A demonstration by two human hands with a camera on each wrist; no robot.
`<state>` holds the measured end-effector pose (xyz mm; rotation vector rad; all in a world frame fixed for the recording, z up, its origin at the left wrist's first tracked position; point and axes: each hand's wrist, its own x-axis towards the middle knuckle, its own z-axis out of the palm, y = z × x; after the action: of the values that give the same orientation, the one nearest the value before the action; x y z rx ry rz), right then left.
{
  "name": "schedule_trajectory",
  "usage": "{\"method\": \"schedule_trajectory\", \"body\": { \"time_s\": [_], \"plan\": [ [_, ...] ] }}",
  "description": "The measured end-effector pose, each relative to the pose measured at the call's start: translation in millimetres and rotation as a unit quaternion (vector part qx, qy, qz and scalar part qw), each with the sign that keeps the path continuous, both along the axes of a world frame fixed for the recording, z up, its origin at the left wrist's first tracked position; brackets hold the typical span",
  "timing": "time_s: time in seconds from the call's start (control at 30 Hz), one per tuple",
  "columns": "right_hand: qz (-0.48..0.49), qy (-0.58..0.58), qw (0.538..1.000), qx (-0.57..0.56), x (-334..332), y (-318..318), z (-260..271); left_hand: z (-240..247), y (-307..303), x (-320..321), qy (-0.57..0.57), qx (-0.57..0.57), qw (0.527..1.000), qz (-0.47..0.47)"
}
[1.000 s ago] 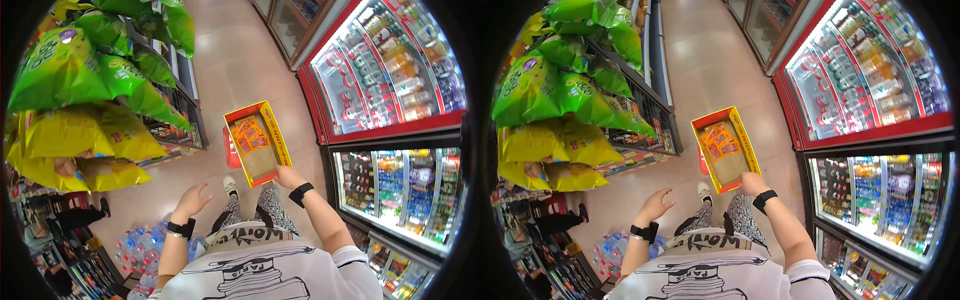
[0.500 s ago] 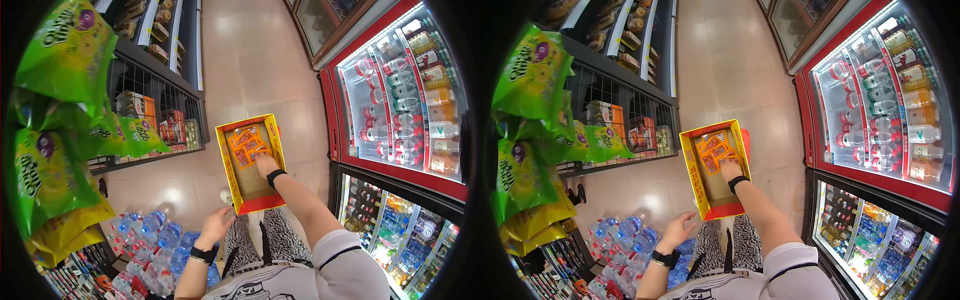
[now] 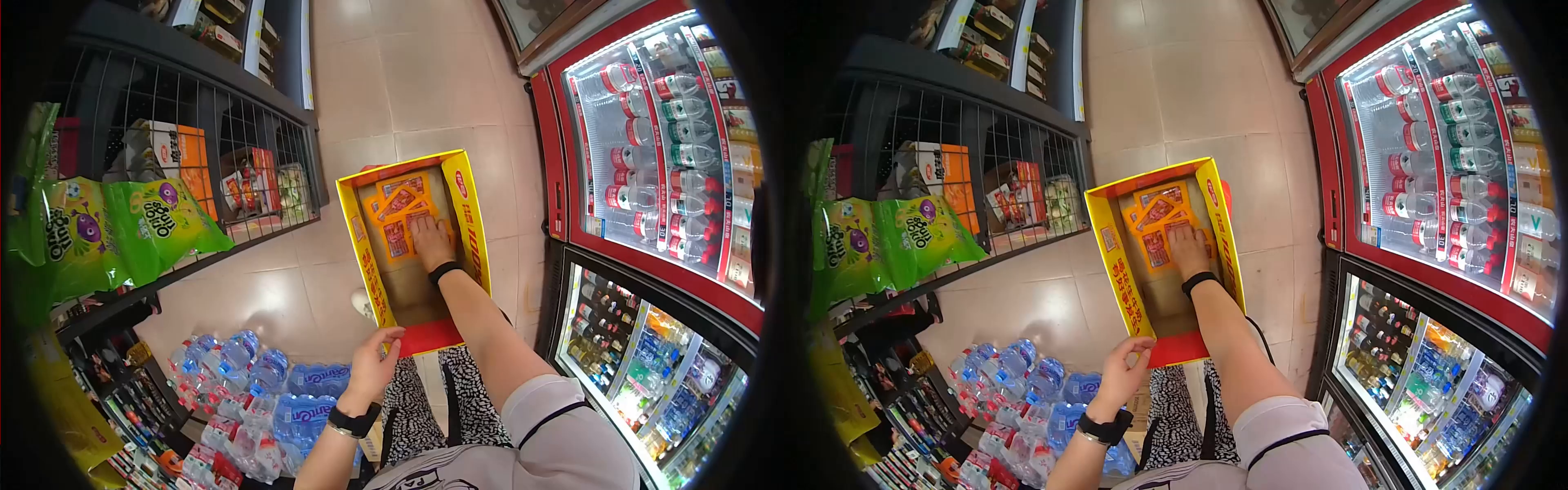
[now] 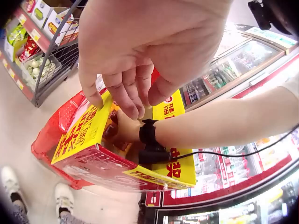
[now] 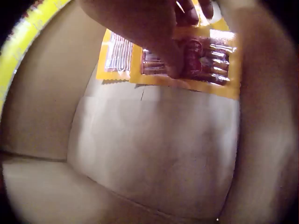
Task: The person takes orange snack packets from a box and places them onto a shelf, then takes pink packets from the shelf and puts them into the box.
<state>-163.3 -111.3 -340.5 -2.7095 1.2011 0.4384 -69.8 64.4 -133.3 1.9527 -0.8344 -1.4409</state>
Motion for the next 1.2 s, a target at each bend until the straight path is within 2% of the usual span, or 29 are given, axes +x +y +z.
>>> {"method": "schedule_trajectory", "body": {
  "time_s": [0.03, 0.1, 0.23, 0.3, 0.33, 0.37, 0.4, 0.43, 0.47, 0.5, 0.57, 0.63, 0.67, 0.73, 0.77, 0.83, 0.87, 0.9, 0.93, 1.0, 1.03, 1.1, 1.17, 1.2],
  "plan": [
    [0.002, 0.002, 1.0, 0.002, -0.8, 1.4, -0.6, -0.9, 0.7, 0.5, 0.014, -0.004, 0.999, 0.03],
    [-0.015, 0.042, 0.999, -0.008, -2.1, 2.1, 2.5, 1.4, -0.7, 1.2, 0.017, -0.004, 0.999, 0.032],
    [0.015, 0.037, 0.999, -0.028, -4.1, 1.6, 20.1, 5.8, -4.3, 1.7, 0.014, -0.013, 0.999, 0.039],
    [-0.105, -0.04, 0.982, 0.152, -2.5, 3.9, 33.2, 6.3, -5.5, 2.5, 0.013, -0.011, 0.998, 0.061],
    [-0.104, -0.04, 0.982, 0.151, -2.8, 4.0, 49.1, 6.2, -6.4, 2.6, 0.014, -0.009, 0.997, 0.082],
    [-0.145, -0.116, 0.968, 0.17, -5.3, 4.2, 66.6, 5.5, -8.0, 2.6, 0.014, -0.01, 0.996, 0.083],
    [-0.185, -0.191, 0.945, 0.188, -6.8, 4.5, 84.6, 4.3, -9.5, 2.9, 0.043, -0.018, 0.989, 0.141],
    [-0.184, -0.192, 0.946, 0.188, -9.8, 6.2, 95.5, 4.1, -11.5, 3.7, 0.073, -0.025, 0.977, 0.199],
    [-0.259, -0.312, 0.84, 0.36, -13.2, 8.4, 104.8, 4.6, -14.2, 5.2, 0.071, -0.025, 0.977, 0.201],
    [-0.319, -0.413, 0.683, 0.511, -15.4, 11.1, 116.7, 6.3, -17.5, 6.9, 0.112, -0.039, 0.969, 0.216],
    [-0.305, -0.424, 0.562, 0.642, -16.0, 13.0, 157.8, 8.7, -22.0, 8.5, 0.151, -0.052, 0.96, 0.23],
    [-0.251, -0.4, 0.549, 0.689, -14.0, 21.6, 186.0, 10.2, -24.4, 6.6, 0.268, -0.093, 0.922, 0.265],
    [-0.232, -0.4, 0.558, 0.689, -13.1, 28.0, 193.0, 10.6, -22.0, 9.0, 0.268, -0.091, 0.922, 0.265],
    [-0.209, -0.433, 0.582, 0.656, -7.2, 45.7, 196.8, 11.7, -14.0, 16.7, 0.343, 0.067, 0.91, 0.225],
    [-0.21, -0.434, 0.581, 0.656, -7.9, 45.0, 190.4, 10.6, -12.5, 15.8, 0.343, 0.068, 0.91, 0.224],
    [-0.208, -0.388, 0.697, 0.567, -5.3, 35.7, 177.0, 7.6, -10.4, 15.2, 0.367, 0.058, 0.892, 0.256],
    [-0.258, -0.367, 0.723, 0.525, -1.0, 28.1, 171.5, 8.4, -10.4, 16.2, 0.366, 0.059, 0.893, 0.256],
    [-0.303, -0.416, 0.739, 0.435, 3.8, 26.9, 146.9, 11.1, -10.7, 17.2, 0.368, 0.061, 0.888, 0.27],
    [-0.323, -0.365, 0.788, 0.375, 8.8, 13.0, 141.0, 13.2, -10.5, 18.0, 0.37, 0.063, 0.882, 0.284],
    [-0.295, -0.351, 0.863, 0.212, 14.4, 3.8, 94.2, 13.5, -4.1, 19.2, 0.36, 0.056, 0.884, 0.291],
    [-0.295, -0.35, 0.863, 0.212, 17.5, -0.5, 79.3, 13.2, -0.6, 18.6, 0.35, 0.048, 0.887, 0.298],
    [-0.266, -0.244, 0.921, 0.144, 26.8, -7.0, 57.0, 11.9, 3.9, 17.9, 0.341, 0.041, 0.885, 0.314],
    [-0.242, -0.227, 0.933, 0.136, 29.5, -6.5, 40.2, 11.7, 9.2, 17.4, 0.329, 0.038, 0.884, 0.33],
    [-0.235, -0.162, 0.951, 0.118, 30.8, -5.7, 36.6, 12.2, 11.3, 16.5, 0.322, 0.04, 0.878, 0.351]
  ]
}}
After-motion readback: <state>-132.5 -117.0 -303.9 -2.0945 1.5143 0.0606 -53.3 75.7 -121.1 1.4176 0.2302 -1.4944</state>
